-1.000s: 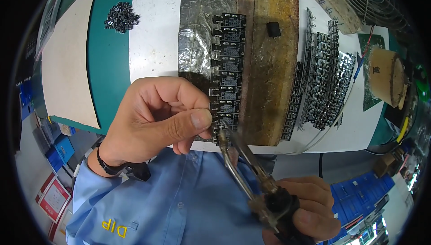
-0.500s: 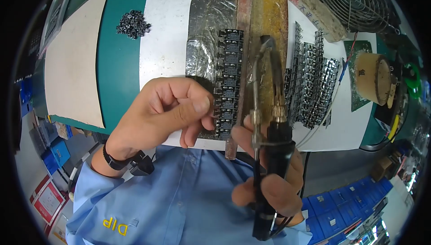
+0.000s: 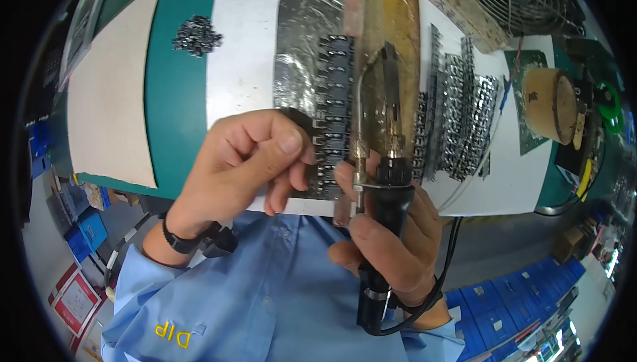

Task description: Soldering small electronic components onto a component strip at a workbench.

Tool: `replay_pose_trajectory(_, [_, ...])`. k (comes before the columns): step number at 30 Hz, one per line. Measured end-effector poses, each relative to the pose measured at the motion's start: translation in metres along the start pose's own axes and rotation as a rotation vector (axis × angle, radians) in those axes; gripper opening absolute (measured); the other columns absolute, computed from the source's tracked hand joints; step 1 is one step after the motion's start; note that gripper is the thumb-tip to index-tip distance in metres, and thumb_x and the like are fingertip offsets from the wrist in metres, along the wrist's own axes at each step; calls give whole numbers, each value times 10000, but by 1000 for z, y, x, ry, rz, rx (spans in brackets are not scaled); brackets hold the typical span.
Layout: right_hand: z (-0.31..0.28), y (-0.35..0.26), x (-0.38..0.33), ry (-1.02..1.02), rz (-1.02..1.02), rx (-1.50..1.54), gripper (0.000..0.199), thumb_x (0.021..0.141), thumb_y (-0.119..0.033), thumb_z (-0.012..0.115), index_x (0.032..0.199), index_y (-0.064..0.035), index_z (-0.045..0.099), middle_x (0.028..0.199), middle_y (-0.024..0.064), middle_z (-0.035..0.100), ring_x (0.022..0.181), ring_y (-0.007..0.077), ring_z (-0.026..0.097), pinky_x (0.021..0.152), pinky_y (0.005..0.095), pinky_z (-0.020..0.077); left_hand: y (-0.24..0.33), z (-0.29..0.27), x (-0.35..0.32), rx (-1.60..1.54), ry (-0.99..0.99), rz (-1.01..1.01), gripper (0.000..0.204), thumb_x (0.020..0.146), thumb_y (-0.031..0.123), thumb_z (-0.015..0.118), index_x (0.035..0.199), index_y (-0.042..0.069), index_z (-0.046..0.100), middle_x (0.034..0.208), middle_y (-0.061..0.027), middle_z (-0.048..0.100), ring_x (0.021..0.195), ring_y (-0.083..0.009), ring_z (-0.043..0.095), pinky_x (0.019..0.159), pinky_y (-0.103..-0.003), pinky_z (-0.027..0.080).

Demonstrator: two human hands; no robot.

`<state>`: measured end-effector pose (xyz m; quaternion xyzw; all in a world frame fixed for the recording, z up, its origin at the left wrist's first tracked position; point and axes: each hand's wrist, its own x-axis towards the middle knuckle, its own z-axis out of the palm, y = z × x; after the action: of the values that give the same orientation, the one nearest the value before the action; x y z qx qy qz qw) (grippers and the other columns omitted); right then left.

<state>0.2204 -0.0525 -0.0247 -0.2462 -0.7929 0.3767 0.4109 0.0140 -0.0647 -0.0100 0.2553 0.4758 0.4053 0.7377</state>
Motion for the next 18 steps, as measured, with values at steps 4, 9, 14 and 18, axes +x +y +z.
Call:
replay_pose_trajectory(4, [3,-6,-11,16,66,-3,360,826,-165,595,1112,-125,381,1142,280,515,1019,373,542,874,477,419,-6,0,-6,7,-28,43,164,904,148,506,857,-5,539,688,-48,577,496,-54,511,441,-176,398])
replay_pose_trajectory(9, [9,3,-14,34,20,-126,334,909,-257,462,1131,-90,277,1168,299,476,1147,387,448,990,498,317,16,-36,-29,432,269,232,236,846,178,596,983,-11,558,785,-81,615,627,-103,567,576,-232,472])
replay_pose_trajectory(14, [12,9,-13,104,-26,-146,306,923,-259,416,1115,-64,278,1163,301,483,1157,380,445,1007,486,293,52,-86,-4,1316,714,680,463,825,237,618,1202,18,461,1147,-213,501,1054,-270,494,897,-375,388])
replay_pose_trajectory(18, [19,6,-11,108,-25,-161,294,927,-253,404,1102,-52,280,1152,302,492,1159,379,448,1010,476,294,46,-96,15,1677,669,785,549,840,328,569,1279,44,404,1325,-244,352,1226,-387,335,1008,-450,275])
